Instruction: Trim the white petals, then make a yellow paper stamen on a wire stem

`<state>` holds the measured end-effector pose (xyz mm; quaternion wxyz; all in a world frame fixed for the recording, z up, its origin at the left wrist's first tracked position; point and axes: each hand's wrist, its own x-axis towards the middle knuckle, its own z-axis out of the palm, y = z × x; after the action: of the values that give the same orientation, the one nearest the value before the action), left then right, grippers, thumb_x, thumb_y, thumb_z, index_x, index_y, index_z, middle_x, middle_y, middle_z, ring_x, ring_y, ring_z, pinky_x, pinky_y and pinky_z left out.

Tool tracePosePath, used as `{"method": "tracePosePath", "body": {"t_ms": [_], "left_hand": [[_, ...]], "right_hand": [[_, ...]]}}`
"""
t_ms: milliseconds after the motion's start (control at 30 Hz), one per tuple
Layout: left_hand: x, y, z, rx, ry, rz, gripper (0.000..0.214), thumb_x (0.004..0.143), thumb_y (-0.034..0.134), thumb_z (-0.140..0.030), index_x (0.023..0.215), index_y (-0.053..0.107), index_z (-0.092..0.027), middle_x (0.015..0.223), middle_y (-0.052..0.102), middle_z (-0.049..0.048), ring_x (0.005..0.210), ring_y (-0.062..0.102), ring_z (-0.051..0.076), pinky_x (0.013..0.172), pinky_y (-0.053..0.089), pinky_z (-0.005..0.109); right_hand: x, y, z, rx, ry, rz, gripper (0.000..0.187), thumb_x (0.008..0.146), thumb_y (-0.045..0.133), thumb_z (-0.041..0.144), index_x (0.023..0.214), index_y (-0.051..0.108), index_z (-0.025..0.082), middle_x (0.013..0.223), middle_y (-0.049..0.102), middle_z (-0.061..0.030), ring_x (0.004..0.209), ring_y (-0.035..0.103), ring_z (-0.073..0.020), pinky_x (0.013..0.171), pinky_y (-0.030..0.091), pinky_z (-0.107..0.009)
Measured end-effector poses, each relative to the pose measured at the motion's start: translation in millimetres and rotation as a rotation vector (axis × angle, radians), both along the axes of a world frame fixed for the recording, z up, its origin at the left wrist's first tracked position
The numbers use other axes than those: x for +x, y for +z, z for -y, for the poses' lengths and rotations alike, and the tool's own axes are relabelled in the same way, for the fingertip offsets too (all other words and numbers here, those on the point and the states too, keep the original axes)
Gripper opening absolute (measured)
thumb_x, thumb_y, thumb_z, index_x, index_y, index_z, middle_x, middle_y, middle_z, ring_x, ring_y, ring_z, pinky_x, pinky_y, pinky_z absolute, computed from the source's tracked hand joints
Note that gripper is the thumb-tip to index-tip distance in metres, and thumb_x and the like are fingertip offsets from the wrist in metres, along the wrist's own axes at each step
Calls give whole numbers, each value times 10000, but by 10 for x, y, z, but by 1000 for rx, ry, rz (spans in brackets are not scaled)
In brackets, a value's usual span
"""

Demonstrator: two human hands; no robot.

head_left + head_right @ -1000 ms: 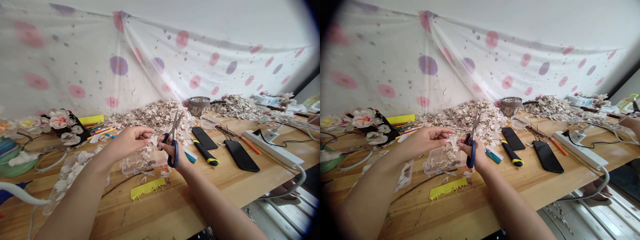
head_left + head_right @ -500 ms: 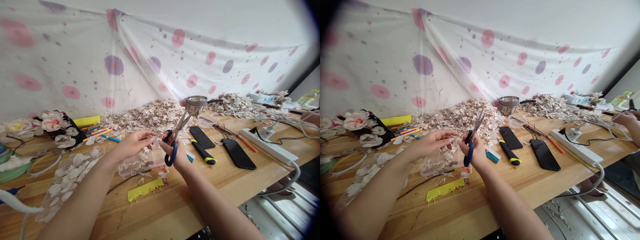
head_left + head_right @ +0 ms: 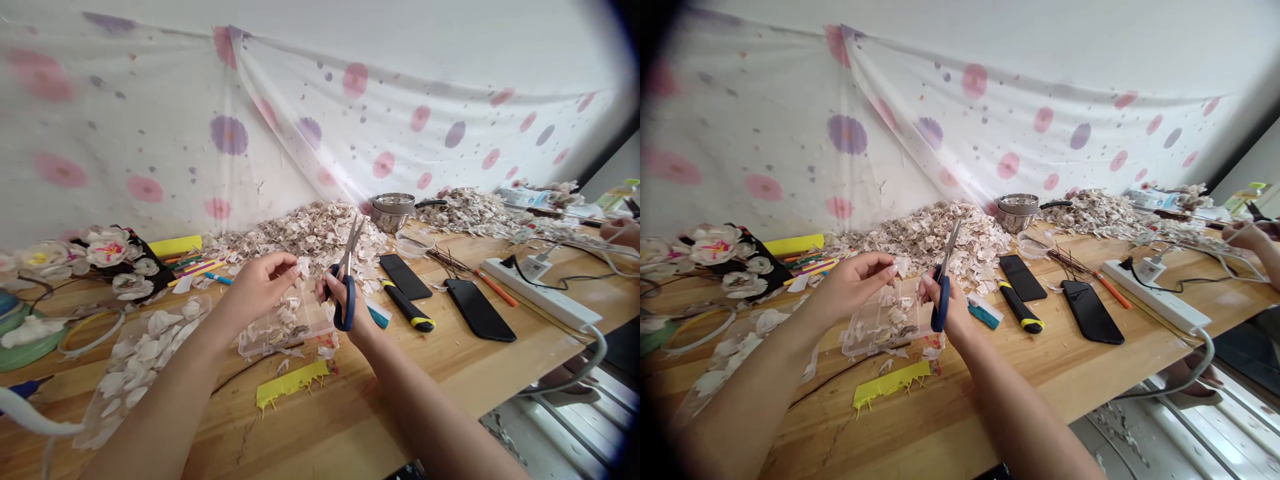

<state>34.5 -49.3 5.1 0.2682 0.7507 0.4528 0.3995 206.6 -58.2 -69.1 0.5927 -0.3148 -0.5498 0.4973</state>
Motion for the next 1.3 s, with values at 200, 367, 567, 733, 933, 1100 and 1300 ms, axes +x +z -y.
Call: {"method": "tracePosePath", "body": {"t_ms": [200,367,567,733,933,1100,1300], "left_hand": [[-28,2,12,568,146,-60,116,914,533,-246,925,637,-197,966,668,67,910,607,193,842,480,336],[-4,-12,18,741,198,-66,85,929,543,-204,907,625,-193,916,658,53,819,608,165,739,500,301],[66,-33,49,729,166,-71,84,928,544,-180,919,626,-192,926,666,62,881,625,177,799,503,318],[93,-36,69,697,188,-32,75,921,554,-191,905,628,-199,921,666,52,797,605,159,712,491,293],[128,-55,78,654,191,21,57,916,561,-184,896,612,-198,888,631,37,758,565,144,670,475,279],[151,-76,85,666,183,7,60,917,556,-169,879,591,-202,865,605,27,746,551,141,657,458,270],[156,-79,87,646,165,-2,71,914,550,-162,871,590,-201,869,605,26,741,551,143,664,454,271]], "right_hand": [[-9,-28,73,55,319,178,497,827,538,707,775,520,213,722,483,-7,691,450,-173,691,403,-324],[-5,17,137,93,452,300,529,832,496,738,829,505,209,728,468,-1,670,431,-160,638,385,-301],[10,58,147,90,434,296,551,817,474,768,809,507,218,708,463,-4,655,432,-165,612,388,-301],[23,67,135,99,408,301,550,804,493,771,818,518,221,713,464,-9,665,429,-174,636,389,-315],[33,82,144,86,438,284,547,809,496,764,825,507,217,737,463,-10,686,424,-173,657,370,-323],[39,71,132,80,454,267,529,825,504,741,824,496,212,743,449,-3,688,419,-165,666,360,-318],[35,62,127,65,423,251,553,795,518,764,805,493,212,723,442,2,682,411,-165,657,351,-312]]}}
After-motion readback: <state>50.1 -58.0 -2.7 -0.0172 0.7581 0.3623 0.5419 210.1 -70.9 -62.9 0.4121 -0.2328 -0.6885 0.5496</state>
